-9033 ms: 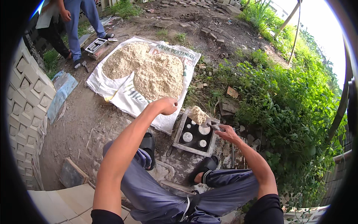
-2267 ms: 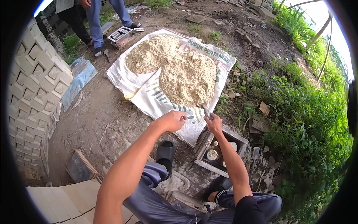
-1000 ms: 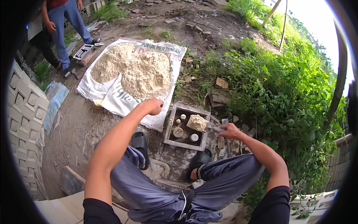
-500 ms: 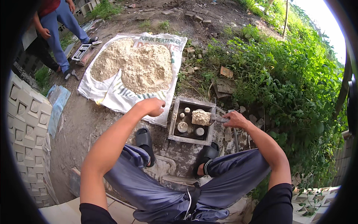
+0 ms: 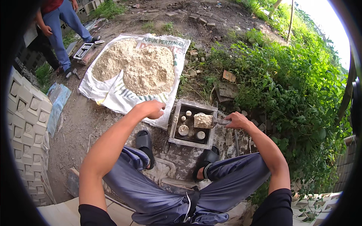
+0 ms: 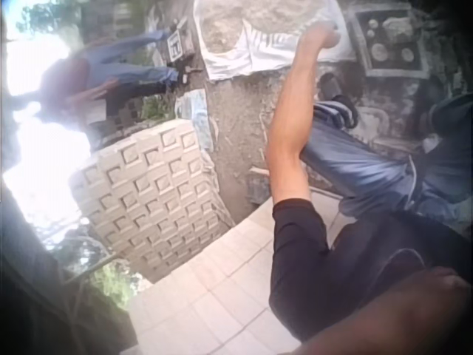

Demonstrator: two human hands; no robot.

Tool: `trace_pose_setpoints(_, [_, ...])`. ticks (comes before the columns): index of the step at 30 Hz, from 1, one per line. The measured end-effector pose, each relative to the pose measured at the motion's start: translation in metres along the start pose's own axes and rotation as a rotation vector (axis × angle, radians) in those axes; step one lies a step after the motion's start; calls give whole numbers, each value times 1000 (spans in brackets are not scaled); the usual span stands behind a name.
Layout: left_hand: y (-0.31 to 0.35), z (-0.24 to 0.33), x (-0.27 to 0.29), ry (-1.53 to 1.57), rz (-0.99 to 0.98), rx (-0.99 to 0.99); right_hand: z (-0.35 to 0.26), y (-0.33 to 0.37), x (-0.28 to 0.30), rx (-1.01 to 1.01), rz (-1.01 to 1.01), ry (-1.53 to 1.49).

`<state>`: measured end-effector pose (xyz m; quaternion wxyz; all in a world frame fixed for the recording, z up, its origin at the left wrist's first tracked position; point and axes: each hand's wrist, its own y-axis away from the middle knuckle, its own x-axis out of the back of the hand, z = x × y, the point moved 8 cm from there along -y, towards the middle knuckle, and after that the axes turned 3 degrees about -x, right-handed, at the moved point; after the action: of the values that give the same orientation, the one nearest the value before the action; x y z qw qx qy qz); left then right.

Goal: The person uses a small trowel to scoop sand from a large bag into a concrete mold, then adds water from a small cup and stirs the mixture.

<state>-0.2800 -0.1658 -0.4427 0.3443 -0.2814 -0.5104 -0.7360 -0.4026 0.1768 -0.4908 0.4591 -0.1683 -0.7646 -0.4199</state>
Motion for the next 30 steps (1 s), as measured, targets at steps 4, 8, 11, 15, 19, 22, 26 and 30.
trace_pose_setpoints(4, [1, 1, 0, 1, -13, 12, -4, 0, 3, -20, -11, 0])
trace_pose_setpoints(8, [3, 3, 3, 13, 8, 13, -16, 0, 10, 11, 21, 40])
trace_pose_setpoints(11, [3, -1, 1, 9, -1, 23, -29, -5, 11, 7, -48, 84])
trace_pose_setpoints(15, [8, 2, 5, 10, -8, 34, -28, -9, 15, 7, 29, 114])
trace_pose_setpoints(19, [12, 3, 5, -14, -25, 52, -19, -10, 13, -16, 17, -43])
trace_pose_setpoints(22, [17, 0, 5, 17, -33, 66, -16, -7, 15, -104, -53, -147])
trace_pose_setpoints(26, [18, -1, 4, 19, -39, 65, -14, -5, 24, -146, -49, -121])
trace_pose_setpoints(30, [19, 2, 5, 36, -36, 72, -16, -7, 32, -131, 42, -56])
